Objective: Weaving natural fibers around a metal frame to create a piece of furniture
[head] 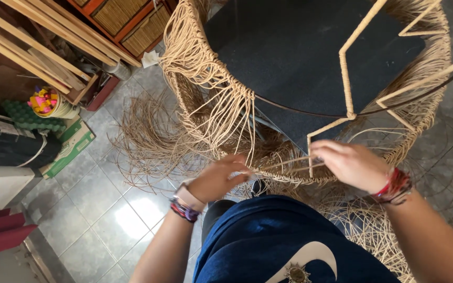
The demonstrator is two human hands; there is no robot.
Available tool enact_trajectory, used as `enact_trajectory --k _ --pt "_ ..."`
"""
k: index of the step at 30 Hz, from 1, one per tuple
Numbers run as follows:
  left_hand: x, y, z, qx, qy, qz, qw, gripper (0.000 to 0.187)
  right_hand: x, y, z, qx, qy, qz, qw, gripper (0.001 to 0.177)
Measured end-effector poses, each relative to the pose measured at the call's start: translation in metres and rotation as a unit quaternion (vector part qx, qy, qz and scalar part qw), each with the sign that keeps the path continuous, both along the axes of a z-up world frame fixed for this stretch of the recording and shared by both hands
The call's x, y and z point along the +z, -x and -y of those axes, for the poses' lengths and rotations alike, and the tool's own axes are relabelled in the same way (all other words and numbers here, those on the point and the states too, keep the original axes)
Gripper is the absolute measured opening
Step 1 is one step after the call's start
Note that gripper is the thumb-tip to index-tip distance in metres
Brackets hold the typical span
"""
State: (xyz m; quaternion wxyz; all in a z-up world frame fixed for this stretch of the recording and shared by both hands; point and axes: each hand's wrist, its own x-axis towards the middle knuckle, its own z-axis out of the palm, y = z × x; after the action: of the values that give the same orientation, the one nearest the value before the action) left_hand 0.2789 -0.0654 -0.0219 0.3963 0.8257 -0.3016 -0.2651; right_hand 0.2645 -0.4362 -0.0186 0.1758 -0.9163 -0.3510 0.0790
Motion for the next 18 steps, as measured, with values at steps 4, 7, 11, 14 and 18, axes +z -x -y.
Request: enact_trajectory --k 4,7,11,14,18 --pt "0.036 0.006 0.052 0.214 0.151 0.19 0.946 0.028 -0.004 -0.02 0.002 -0.045 -0.086 -0.047 0.994 0.032" --pt "0.017 0.011 0.084 0.2 0.22 0.376 0.878 0.025 0.012 -0.044 -0.032 -0.208 -0.267 -0.018 0.941 0.035" --pt "-0.073 -0.014 0.124 0.16 0.103 0.324 0.927 0.044 -0.014 -0.084 -0.054 -0.31 -0.228 0.12 0.915 0.026" --pt "-0.101 -0.04 0.137 0.181 -0.066 0.322 0.927 0.083 -0.026 -0.093 -0.069 -0.333 0.025 0.203 0.921 0.004" --pt "-0.124 -0.077 0.155 0.21 -0.121 0.323 0.915 0.07 -0.025 -0.084 -0.073 -0.287 0.065 0.208 0.933 0.008"
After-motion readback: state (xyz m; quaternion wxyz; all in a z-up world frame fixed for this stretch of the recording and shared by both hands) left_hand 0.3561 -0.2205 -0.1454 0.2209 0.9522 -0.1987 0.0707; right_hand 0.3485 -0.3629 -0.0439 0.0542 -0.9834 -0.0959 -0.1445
